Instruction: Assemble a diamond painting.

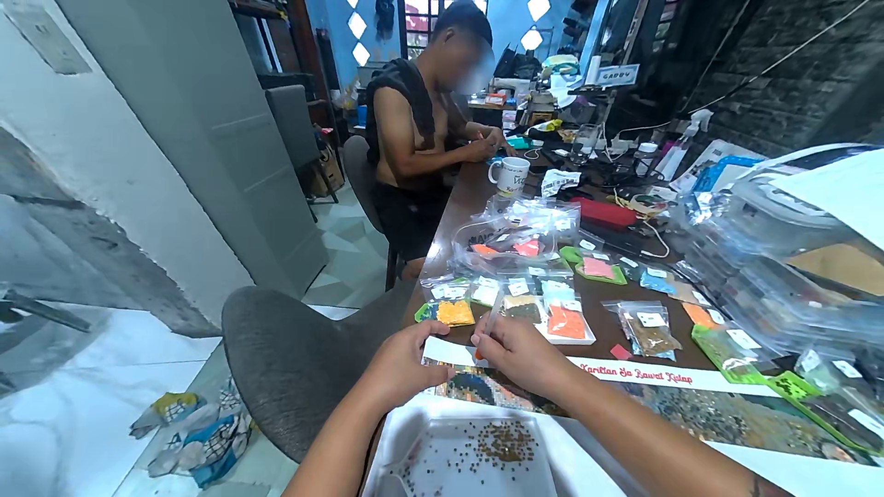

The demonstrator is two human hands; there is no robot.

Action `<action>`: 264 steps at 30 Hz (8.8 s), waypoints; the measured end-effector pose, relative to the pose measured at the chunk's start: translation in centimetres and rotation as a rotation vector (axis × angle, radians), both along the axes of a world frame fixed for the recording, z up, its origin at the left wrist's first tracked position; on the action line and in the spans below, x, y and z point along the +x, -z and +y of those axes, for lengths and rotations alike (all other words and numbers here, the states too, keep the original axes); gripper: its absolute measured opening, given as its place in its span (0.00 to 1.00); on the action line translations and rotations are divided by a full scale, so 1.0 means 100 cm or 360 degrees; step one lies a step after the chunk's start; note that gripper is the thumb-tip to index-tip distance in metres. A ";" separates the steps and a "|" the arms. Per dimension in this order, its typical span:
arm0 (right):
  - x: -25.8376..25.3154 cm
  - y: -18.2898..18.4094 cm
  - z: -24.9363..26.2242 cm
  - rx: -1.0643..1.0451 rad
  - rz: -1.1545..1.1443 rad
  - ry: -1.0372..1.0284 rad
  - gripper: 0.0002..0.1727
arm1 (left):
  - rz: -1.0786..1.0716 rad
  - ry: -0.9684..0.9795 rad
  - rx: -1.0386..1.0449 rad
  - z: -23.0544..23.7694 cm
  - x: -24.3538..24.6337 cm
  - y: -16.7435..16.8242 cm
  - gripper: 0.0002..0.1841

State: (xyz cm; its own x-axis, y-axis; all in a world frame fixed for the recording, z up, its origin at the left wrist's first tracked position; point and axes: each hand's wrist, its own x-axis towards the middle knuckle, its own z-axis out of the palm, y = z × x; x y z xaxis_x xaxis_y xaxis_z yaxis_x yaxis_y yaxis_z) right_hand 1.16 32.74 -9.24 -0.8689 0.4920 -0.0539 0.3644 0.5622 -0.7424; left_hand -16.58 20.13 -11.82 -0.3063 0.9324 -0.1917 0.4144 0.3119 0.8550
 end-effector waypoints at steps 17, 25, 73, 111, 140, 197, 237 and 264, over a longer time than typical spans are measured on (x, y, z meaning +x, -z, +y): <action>0.040 0.011 -0.040 0.0157 0.0577 -0.0080 0.16 | -0.0019 -0.0028 -0.0015 -0.001 0.003 -0.002 0.32; 0.043 0.026 -0.048 0.0099 0.0639 -0.0125 0.14 | 0.0043 -0.0006 0.0011 -0.002 0.003 0.000 0.33; 0.011 0.007 -0.006 -0.0187 0.0303 0.0164 0.14 | 0.0012 0.0005 -0.0046 -0.001 0.001 -0.003 0.34; 0.004 0.017 0.000 -0.0072 0.0258 0.0034 0.14 | 0.0013 0.0021 -0.0012 -0.002 0.000 0.000 0.34; -0.004 -0.007 0.007 -0.0190 -0.0086 -0.0066 0.14 | -0.0001 -0.0003 -0.0008 -0.002 0.002 -0.002 0.35; 0.211 -0.066 0.029 0.0090 0.0678 0.0257 0.07 | -0.0702 0.0114 0.0362 -0.005 0.004 0.007 0.54; 0.234 -0.084 0.042 0.0359 0.0773 0.0454 0.07 | -0.0434 0.0103 0.0453 -0.007 0.005 0.013 0.54; 0.265 -0.114 0.055 0.0404 0.1175 0.0815 0.07 | -0.0173 0.0389 0.0523 -0.009 -0.011 0.016 0.52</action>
State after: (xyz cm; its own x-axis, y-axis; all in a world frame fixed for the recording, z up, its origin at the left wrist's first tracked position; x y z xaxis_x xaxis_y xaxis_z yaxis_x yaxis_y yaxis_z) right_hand 27.67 38.20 2.12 -0.3140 0.7460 0.5873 0.0976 0.6406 -0.7616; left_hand -17.63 19.20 -13.41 -0.0631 0.9921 0.1087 0.3446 -0.0806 0.9353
